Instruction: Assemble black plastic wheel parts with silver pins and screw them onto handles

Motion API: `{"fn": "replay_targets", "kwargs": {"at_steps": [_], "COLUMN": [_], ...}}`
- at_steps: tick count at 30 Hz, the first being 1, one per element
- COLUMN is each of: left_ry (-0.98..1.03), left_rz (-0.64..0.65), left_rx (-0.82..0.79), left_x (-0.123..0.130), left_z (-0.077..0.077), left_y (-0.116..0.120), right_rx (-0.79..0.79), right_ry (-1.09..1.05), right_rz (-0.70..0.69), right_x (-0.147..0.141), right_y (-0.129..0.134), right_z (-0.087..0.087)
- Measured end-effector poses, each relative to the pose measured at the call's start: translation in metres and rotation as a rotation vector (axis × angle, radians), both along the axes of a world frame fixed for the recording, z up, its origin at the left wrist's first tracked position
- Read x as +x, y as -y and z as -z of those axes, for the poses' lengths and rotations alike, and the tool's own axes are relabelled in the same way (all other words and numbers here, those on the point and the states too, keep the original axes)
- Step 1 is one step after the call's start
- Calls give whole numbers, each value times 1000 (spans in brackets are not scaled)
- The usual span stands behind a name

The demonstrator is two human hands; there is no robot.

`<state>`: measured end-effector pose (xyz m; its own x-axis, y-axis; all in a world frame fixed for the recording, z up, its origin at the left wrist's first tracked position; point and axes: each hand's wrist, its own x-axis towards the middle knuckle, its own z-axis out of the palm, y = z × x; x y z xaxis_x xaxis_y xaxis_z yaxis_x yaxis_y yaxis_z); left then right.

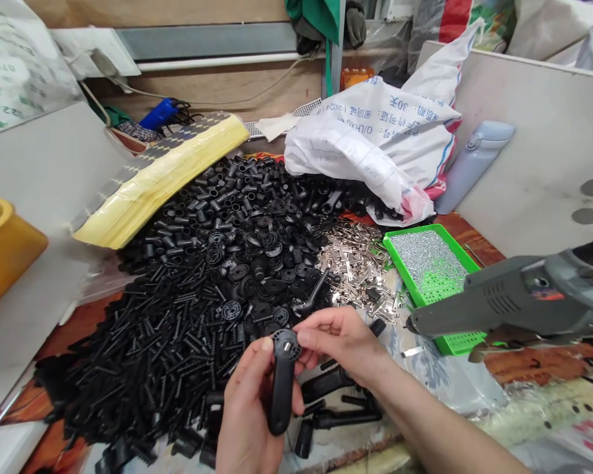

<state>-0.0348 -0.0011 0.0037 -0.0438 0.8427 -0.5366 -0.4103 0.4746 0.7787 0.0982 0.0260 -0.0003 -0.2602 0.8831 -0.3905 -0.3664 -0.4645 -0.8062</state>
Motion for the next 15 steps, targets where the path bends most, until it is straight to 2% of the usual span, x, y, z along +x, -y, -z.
{"fn": "replay_targets", "kwargs": {"at_steps": [8, 15], "left_ry": [10, -20], "left_rz": [-28, -13], "left_rx": [16, 10], "left_x": [1, 7], "left_z": [-1, -4], "left_y": [0, 1], "right_rx": [7, -6], "right_ry": [-19, 27], "right_rz": [-36, 7], "right_x": [2, 2], "right_y": [0, -2], "right_z": [-1, 10]}}
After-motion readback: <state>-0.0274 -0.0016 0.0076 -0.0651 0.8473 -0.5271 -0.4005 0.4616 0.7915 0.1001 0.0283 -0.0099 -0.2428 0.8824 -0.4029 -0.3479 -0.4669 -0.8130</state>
